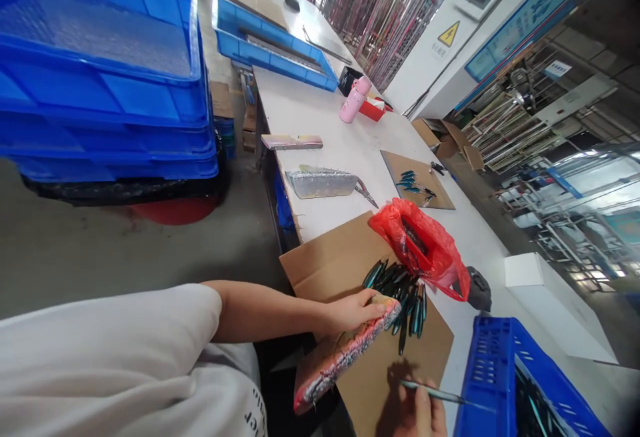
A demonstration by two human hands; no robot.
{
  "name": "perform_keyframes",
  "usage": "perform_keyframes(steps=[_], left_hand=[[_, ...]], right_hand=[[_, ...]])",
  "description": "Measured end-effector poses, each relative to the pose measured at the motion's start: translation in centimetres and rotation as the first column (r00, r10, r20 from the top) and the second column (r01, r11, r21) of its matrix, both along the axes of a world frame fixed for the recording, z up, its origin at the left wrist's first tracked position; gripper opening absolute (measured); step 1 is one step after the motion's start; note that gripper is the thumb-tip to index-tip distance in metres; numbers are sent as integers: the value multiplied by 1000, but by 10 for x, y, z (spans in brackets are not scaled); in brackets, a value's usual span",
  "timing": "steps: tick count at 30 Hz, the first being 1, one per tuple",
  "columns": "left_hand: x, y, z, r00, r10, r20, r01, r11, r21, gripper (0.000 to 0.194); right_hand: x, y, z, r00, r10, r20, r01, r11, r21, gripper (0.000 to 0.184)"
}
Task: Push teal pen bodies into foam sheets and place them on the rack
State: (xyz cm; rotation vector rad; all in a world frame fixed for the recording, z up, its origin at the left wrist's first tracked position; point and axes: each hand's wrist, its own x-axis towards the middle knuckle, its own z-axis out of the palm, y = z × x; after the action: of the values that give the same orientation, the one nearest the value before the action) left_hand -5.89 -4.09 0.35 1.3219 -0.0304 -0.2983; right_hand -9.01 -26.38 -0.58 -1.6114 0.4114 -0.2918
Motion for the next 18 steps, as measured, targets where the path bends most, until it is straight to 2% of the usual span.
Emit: perform_keyframes(steps=[2,4,7,10,18], left_hand=[[-1,-1,3,999,-32,40,29,997,75,57],[0,-1,6,997,-51,55,44,992,120,55],[2,-5,5,998,-26,60,13,978,207,54],[5,-10,2,997,-8,77,-14,960,280,53],[4,-12,4,990,-26,140,-16,957,290,50]], right_hand=[[-2,16,-2,992,-105,71,82,959,270,30],[2,34,-4,988,-128,88,88,928,361,27],[19,54,-3,988,-106,115,51,914,401,20],[35,62,1,984,-101,148,27,900,436,18],[45,68,2,962,-146,230,21,882,471,24]])
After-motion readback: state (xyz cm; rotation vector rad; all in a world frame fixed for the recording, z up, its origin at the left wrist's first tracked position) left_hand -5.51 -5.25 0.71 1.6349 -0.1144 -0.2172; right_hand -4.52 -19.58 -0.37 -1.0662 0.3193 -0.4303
